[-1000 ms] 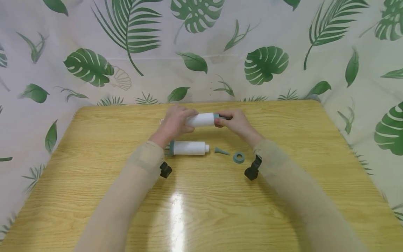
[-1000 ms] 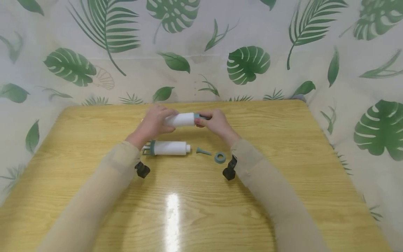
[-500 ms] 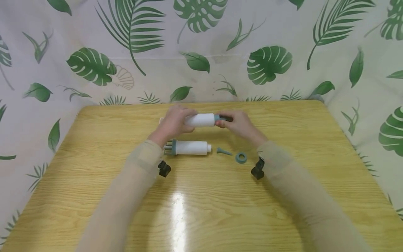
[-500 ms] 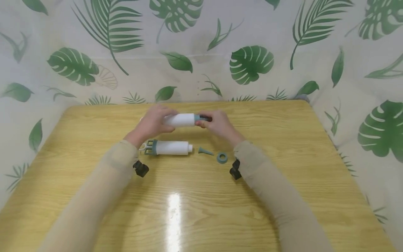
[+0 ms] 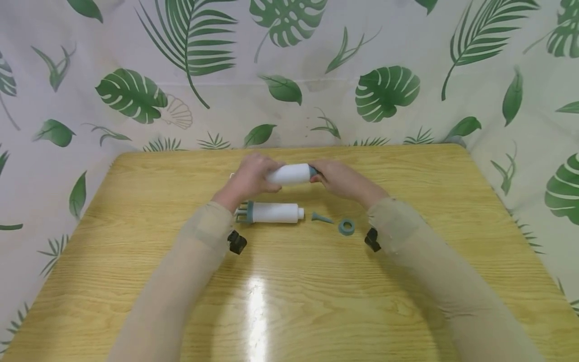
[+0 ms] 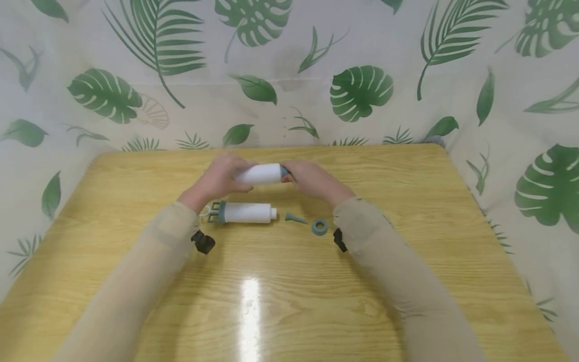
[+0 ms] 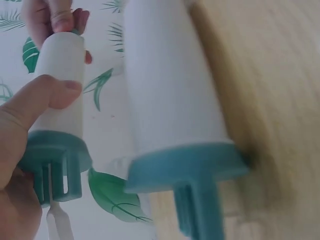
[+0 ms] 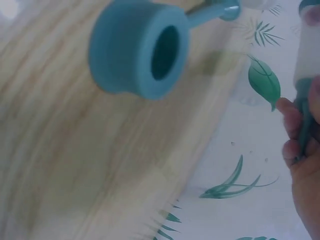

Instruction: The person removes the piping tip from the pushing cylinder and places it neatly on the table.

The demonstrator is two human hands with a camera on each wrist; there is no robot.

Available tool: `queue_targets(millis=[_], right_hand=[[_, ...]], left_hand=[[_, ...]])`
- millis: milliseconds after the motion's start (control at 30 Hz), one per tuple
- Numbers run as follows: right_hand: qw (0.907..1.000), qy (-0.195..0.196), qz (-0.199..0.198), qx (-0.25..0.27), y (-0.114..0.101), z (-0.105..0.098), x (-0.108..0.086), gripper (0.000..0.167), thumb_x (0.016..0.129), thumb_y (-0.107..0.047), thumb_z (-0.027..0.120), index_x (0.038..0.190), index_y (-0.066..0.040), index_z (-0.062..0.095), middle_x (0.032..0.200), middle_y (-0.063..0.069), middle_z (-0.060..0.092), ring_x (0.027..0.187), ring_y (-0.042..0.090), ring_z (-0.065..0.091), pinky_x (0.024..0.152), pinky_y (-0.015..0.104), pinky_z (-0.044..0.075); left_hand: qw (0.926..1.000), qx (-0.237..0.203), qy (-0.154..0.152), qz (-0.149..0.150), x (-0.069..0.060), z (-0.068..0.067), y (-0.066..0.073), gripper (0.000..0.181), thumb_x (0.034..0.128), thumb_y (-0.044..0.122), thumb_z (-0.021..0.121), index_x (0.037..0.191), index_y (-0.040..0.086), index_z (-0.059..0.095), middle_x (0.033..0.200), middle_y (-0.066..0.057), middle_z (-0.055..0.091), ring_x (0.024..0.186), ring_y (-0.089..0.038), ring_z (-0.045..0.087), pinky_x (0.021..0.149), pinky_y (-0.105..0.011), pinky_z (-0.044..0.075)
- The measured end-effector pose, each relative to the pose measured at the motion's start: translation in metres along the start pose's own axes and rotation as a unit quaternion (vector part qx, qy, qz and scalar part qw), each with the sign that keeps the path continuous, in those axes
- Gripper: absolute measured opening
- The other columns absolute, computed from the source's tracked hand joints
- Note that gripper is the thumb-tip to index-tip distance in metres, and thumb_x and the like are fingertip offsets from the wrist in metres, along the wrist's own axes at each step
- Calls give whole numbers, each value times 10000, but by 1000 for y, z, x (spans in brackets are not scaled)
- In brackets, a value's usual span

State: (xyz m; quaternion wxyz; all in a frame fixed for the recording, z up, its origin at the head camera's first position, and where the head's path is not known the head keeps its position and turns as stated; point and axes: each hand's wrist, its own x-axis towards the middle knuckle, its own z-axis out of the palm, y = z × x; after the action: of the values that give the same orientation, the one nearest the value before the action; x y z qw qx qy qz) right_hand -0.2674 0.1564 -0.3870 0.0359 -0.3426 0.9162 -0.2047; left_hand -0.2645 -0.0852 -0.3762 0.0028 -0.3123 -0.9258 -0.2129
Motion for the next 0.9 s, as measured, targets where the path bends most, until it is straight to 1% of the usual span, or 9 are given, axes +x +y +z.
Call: queue_targets(millis=[200,300,400,500,633,700,767,833,900], right_hand=[[9910,943,-803,-516,4,3,-4,313,926,-81,613,1185,85,555,1103,218,631,1008,329,615,871,419,509],[9888,1163,-813,-471,4,4,-3,343,901,-81,646,1190,82,558,1113,214,630,1015,324,609,879,415,504],[9903,1211,-612,-297,4,4,-3,355,880,-79,675,1182,65,559,1095,191,626,961,290,606,827,390,516],[9926,1158,-371,-45,4,3,-2,386,850,-71,712,1179,48,547,1090,168,611,900,257,595,767,359,519],[9954,804,30,511,7,1,-1,604,809,-164,767,1302,22,471,1202,163,555,956,262,573,813,365,505],[9940,541,332,894,7,-1,-1,623,869,-263,705,1367,4,444,1259,163,537,999,272,572,841,386,499],[9901,304,648,1211,8,-3,0,551,949,-336,584,1373,-5,465,1261,171,549,984,282,585,828,409,501],[9851,148,932,1439,8,-4,0,493,1002,-372,465,1345,-20,517,1216,162,586,931,278,603,791,413,503],[9805,105,1049,1657,8,-4,-1,443,1022,-340,426,1302,-25,562,1167,162,614,890,279,616,761,407,511]], left_hand=[[9964,-715,-247,-374,2,-5,2,510,774,176,801,1246,79,636,1155,-86,666,1028,-235,585,916,-380,470],[9961,-784,-178,-369,3,-7,1,521,773,156,800,1257,71,627,1170,-97,657,1038,-242,588,910,-378,478],[9988,-457,-12,-186,4,-8,0,534,769,165,802,1264,71,624,1180,-117,646,1072,-276,557,938,-401,445],[9998,-120,127,-24,5,-8,-1,537,765,193,803,1260,79,629,1179,-134,635,1093,-304,519,957,-434,402],[9997,20,237,28,5,-6,-3,534,755,196,807,1249,85,636,1176,-134,629,1107,-305,500,988,-446,359],[9995,60,309,33,4,-5,-3,531,749,189,812,1242,89,639,1175,-130,630,1114,-303,498,1006,-451,341],[9992,83,375,48,3,-4,-4,528,742,181,816,1233,91,644,1182,-126,630,1127,-303,495,1026,-454,324],[9990,92,432,83,3,-3,-5,522,736,175,820,1223,90,650,1182,-123,632,1134,-302,494,1039,-457,311],[9988,85,472,124,3,-3,-5,514,731,170,823,1210,87,657,1180,-119,636,1135,-300,497,1041,-455,312]])
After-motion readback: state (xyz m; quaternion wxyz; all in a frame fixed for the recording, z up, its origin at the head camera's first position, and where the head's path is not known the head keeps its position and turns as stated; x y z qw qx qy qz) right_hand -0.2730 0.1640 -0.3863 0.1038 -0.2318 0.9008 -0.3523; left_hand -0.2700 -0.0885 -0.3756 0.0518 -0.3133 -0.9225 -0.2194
